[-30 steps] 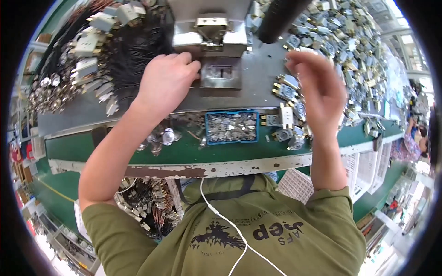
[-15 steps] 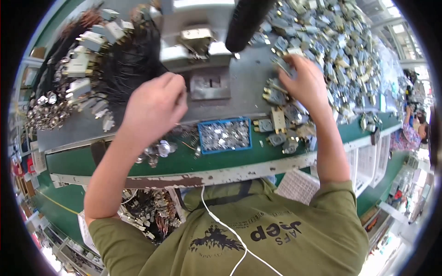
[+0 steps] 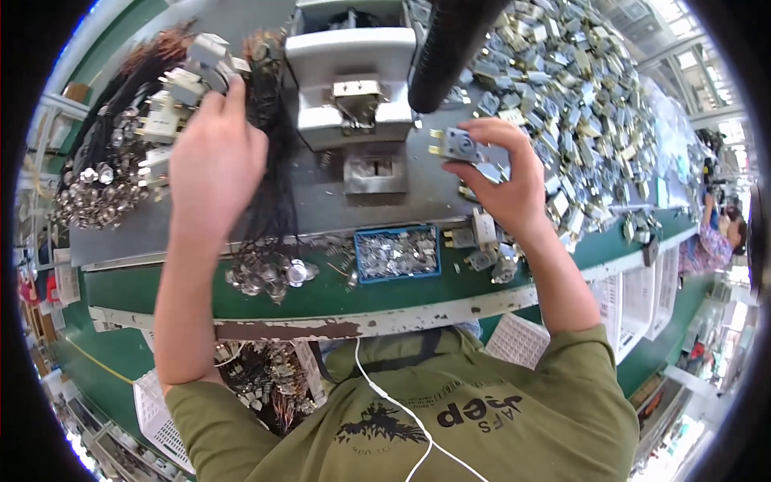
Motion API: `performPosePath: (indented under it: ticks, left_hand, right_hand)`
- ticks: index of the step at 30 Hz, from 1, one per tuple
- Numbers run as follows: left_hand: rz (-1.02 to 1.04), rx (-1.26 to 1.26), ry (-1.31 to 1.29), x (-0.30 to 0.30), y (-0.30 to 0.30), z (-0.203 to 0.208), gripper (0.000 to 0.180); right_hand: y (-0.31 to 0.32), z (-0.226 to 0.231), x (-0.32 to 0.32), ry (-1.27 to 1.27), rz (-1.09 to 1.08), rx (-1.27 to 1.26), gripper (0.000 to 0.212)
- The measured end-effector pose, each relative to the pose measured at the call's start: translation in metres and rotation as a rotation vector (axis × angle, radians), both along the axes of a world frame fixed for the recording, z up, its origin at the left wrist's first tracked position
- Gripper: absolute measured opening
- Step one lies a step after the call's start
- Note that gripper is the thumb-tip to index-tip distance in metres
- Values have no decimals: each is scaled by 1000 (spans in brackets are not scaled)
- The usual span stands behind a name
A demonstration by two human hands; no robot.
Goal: Assemble small electronic components by placing them in a press and using a power screwdriver.
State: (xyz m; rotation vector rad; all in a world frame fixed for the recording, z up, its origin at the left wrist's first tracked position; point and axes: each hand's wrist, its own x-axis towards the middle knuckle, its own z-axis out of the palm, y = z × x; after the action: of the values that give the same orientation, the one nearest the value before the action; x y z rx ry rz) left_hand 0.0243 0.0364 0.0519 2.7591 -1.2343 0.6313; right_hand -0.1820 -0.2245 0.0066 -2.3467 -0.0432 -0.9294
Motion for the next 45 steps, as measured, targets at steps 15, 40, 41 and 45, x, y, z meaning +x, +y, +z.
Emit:
performPosePath:
  ticks: [15,40,41,45]
  left_hand:
    - [-387,-136,235,17,17,19,26]
    - [-280,362,643,-50,56,10,22]
    - [-261,386,634,-50,56,13,20]
    - [-167,403,567,-44,74,10,15]
  right_hand:
    - [32,-16,11,154,84,-87,31]
    - [121,-18,34,690,514,359,22]
    - [125,-17,39,687,512,362,22]
    - [126,12,41,355,507,486,21]
